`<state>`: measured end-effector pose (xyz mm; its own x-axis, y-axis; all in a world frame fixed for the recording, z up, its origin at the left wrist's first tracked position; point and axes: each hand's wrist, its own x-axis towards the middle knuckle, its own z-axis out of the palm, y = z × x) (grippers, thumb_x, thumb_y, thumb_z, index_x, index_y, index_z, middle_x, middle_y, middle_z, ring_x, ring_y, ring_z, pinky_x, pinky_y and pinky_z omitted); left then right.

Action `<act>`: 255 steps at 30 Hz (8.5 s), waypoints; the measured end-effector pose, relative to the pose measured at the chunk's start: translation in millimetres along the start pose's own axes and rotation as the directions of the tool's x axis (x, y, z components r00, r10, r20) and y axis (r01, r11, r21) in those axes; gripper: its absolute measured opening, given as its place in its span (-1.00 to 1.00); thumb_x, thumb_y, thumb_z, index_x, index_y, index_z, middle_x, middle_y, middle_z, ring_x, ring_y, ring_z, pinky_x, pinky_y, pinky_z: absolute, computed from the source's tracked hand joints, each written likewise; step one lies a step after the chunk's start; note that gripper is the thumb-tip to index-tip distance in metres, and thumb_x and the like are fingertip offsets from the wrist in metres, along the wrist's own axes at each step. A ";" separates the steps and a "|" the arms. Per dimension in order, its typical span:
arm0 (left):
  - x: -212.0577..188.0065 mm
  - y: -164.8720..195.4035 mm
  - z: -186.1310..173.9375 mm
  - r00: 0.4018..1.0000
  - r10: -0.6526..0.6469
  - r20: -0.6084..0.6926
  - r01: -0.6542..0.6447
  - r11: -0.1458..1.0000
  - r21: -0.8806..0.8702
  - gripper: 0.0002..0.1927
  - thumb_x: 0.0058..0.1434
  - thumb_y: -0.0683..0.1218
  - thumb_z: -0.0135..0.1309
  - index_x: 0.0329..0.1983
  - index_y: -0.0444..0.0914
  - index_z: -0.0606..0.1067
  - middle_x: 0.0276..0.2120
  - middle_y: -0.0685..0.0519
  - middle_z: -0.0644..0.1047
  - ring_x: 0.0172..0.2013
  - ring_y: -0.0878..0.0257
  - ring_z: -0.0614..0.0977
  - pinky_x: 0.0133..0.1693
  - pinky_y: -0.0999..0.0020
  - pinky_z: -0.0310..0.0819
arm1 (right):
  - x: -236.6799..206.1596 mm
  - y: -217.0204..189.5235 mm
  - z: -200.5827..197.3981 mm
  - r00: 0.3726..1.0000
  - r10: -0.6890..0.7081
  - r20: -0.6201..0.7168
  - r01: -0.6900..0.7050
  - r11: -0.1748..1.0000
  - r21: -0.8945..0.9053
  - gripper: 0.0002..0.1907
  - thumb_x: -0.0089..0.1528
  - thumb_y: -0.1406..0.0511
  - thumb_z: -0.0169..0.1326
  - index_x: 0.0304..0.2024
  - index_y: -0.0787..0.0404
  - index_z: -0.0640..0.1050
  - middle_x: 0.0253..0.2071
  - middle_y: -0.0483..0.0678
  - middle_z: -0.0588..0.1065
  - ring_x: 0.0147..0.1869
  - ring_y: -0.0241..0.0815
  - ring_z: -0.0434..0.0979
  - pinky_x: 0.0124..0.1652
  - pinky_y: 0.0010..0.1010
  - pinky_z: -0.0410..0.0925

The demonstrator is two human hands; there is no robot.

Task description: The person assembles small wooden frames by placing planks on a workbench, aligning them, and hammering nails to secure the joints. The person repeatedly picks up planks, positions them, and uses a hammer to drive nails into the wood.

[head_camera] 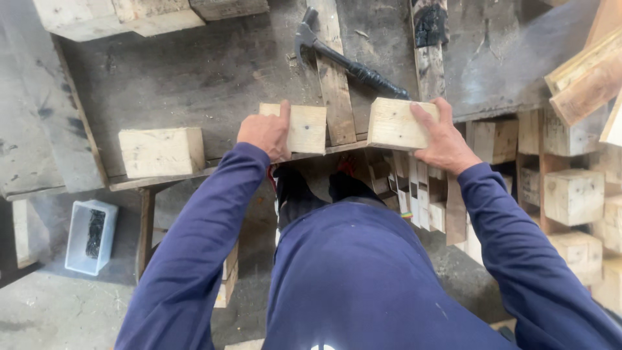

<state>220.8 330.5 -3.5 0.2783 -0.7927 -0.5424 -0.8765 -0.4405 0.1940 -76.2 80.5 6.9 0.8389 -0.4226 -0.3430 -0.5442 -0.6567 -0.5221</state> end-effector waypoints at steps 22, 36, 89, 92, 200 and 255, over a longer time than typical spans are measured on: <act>-4.3 2.9 10.3 0.971 -0.205 -0.122 0.196 0.977 -0.083 0.02 -0.05 0.05 0.39 0.39 -0.34 0.13 -0.27 -0.24 0.63 -0.25 -0.15 0.68 -0.24 0.05 0.57 | 30.7 32.0 -12.5 0.984 -0.022 0.179 0.072 0.958 -0.278 0.02 0.00 0.50 0.28 0.45 -0.23 0.26 0.51 0.07 -0.03 0.34 0.24 0.39 0.35 -0.13 0.30; -9.0 37.5 16.8 0.978 -0.209 -0.027 0.206 0.975 -0.085 0.41 -0.07 0.29 0.40 0.58 -0.40 -0.19 -0.34 -0.20 0.63 -0.33 -0.02 0.69 -0.24 0.16 0.57 | 42.5 41.5 1.8 0.990 -0.024 0.138 0.053 0.977 -0.206 0.16 -0.09 0.54 0.30 0.44 -0.26 0.13 0.58 0.14 -0.25 0.56 0.33 0.03 0.34 -0.10 0.26; -78.6 13.9 167.5 0.870 -0.459 -0.183 -0.298 -0.192 -0.935 -0.37 0.28 -0.19 0.21 0.42 -0.19 0.34 0.21 0.08 0.54 0.09 0.42 0.50 0.18 0.51 0.34 | 5.5 -122.6 156.1 0.993 0.063 -0.103 0.047 0.582 0.812 -0.38 0.27 0.57 0.02 0.35 0.16 0.23 0.25 -0.03 0.40 0.31 -0.17 0.44 0.24 -0.33 0.37; -82.0 17.1 159.1 0.859 -0.474 -0.192 -0.320 -0.205 -0.925 -0.43 0.31 -0.21 0.18 0.39 -0.24 0.38 0.19 0.07 0.55 0.11 0.42 0.52 0.19 0.51 0.35 | -0.3 -132.5 147.9 0.991 0.076 -0.111 0.052 0.547 0.836 -0.36 0.27 0.55 0.02 0.37 0.15 0.24 0.29 -0.02 0.39 0.35 -0.17 0.41 0.24 -0.34 0.34; -80.4 26.4 144.6 0.395 -0.916 -0.064 -0.200 -0.018 -0.980 -0.72 0.33 -0.01 0.19 -0.17 -0.35 0.62 -0.37 -0.02 0.61 -0.36 0.28 0.56 -0.25 0.32 0.48 | 61.6 -68.1 52.5 0.843 -0.355 -0.404 0.348 0.933 -0.094 -0.67 0.45 0.44 0.14 0.26 0.24 0.50 0.31 0.15 0.39 0.45 0.09 0.36 0.42 -0.13 0.29; 23.2 112.4 6.6 0.983 -0.123 0.135 0.075 -0.398 -0.914 -0.83 0.37 -0.09 0.01 -0.09 -0.26 0.52 -0.67 0.23 0.29 -0.71 0.48 0.24 -0.70 0.56 0.02 | 16.2 -95.2 18.2 0.892 -0.050 -0.449 0.286 0.832 0.476 -0.70 0.38 0.30 0.06 0.17 0.18 0.55 -0.03 0.04 0.58 0.09 -0.06 0.61 0.09 -0.34 0.48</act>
<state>126.2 265.4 0.4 0.3287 -0.6683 -0.6673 0.7288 -0.2699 0.6293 -10.8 147.5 36.8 0.7779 -0.6245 0.0703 -0.2151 -0.3697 -0.9039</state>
